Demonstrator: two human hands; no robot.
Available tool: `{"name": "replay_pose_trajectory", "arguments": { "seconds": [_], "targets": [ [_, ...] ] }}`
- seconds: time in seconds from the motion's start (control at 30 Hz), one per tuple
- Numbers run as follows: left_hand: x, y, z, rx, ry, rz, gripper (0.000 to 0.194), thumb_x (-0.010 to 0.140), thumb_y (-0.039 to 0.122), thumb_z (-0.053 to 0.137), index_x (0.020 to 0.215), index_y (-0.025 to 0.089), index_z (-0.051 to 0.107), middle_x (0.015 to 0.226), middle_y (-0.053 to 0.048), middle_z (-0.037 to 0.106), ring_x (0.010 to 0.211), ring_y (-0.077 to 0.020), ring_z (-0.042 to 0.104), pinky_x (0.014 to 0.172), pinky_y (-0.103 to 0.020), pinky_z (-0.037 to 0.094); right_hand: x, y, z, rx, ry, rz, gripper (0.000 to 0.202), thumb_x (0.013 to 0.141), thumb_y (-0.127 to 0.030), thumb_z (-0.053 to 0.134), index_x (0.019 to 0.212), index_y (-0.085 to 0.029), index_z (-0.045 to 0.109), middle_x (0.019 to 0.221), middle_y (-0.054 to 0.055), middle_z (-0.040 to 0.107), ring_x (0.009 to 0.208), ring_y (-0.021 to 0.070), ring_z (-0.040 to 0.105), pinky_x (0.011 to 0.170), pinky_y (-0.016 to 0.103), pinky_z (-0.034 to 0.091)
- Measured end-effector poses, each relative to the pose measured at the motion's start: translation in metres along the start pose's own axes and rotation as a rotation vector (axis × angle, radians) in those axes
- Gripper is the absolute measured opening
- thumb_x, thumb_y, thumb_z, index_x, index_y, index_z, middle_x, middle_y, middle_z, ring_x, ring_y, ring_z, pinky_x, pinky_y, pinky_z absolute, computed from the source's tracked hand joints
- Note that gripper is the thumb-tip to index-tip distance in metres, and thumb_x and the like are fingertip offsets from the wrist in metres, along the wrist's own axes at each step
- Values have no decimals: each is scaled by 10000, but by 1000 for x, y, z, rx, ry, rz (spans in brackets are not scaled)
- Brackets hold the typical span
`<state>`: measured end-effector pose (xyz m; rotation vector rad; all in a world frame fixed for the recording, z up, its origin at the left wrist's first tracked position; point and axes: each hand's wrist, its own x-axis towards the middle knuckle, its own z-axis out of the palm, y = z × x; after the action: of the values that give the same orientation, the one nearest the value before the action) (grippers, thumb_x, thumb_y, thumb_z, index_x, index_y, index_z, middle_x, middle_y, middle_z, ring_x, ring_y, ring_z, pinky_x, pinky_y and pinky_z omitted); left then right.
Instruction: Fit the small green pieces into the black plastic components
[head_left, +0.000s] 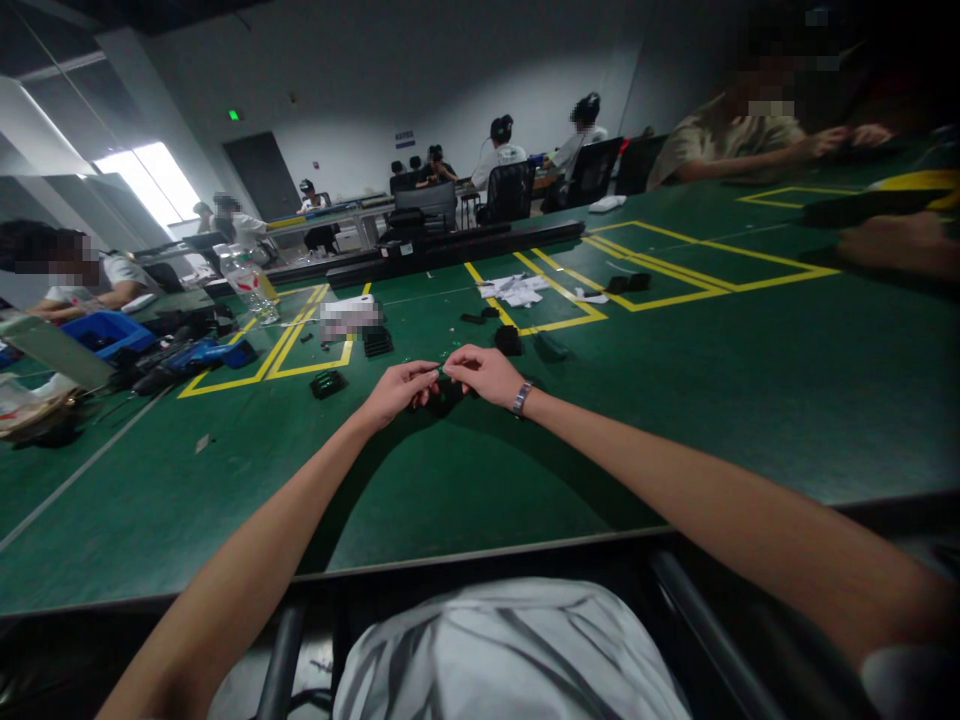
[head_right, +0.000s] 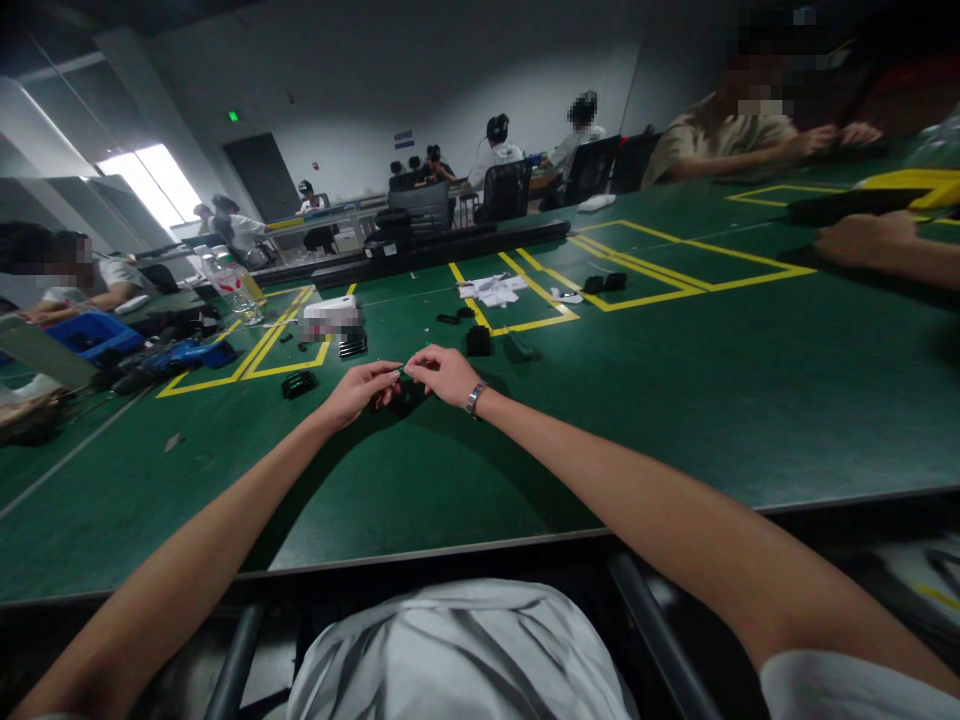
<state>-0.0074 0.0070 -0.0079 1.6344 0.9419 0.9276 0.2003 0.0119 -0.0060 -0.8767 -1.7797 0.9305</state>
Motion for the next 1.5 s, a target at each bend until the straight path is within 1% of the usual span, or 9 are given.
{"name": "replay_pose_trajectory", "arguments": {
  "seconds": [0.17,0.37,0.57,0.87,1.13,1.3,1.5],
  "targets": [
    [0,0,-1,-25,-4,-9,516,811,475,697,1160,101,634,734,-31,639,505,-63,515,434,-184,323,-1,-4,1,14,-2,3,255,826,-396,670,840,-141,684,810,52,637,554,99,575,481,229,476],
    [-2,5,-1,-44,-18,-28,498,805,463,706,1150,110,643,728,-13,613,516,-60,506,447,-192,321,-3,-6,2,18,-7,-15,257,840,-393,655,829,-137,675,870,62,616,563,94,591,475,222,488],
    [-3,9,0,-74,-13,-41,476,804,442,714,1129,101,644,700,0,589,525,-56,495,482,-191,335,-5,-9,3,11,13,-46,257,854,-384,644,824,-129,665,896,63,607,521,72,568,451,215,465],
    [-4,11,0,-121,6,-58,507,790,425,731,1172,102,648,729,-17,614,540,-61,516,488,-194,341,-4,-7,5,14,44,-71,272,855,-416,650,826,-145,667,967,74,610,534,82,585,459,229,465],
    [-3,9,0,-151,18,-57,527,782,413,740,1192,96,644,746,-30,633,533,-61,525,475,-193,338,-5,-9,6,10,74,-65,277,848,-429,657,837,-152,668,974,78,615,551,93,586,459,241,457],
    [-1,6,0,-152,26,-50,506,797,401,731,1193,99,642,758,-32,636,528,-60,530,474,-189,347,-4,-7,6,4,86,-89,265,858,-416,651,843,-152,668,960,73,608,552,98,590,465,246,455],
    [-1,9,1,-168,34,-56,496,789,390,736,1172,86,651,740,-31,633,522,-60,528,475,-187,355,-3,-6,6,-35,96,-89,265,868,-427,639,866,-164,666,963,70,617,571,100,589,508,253,478]
  ]
}}
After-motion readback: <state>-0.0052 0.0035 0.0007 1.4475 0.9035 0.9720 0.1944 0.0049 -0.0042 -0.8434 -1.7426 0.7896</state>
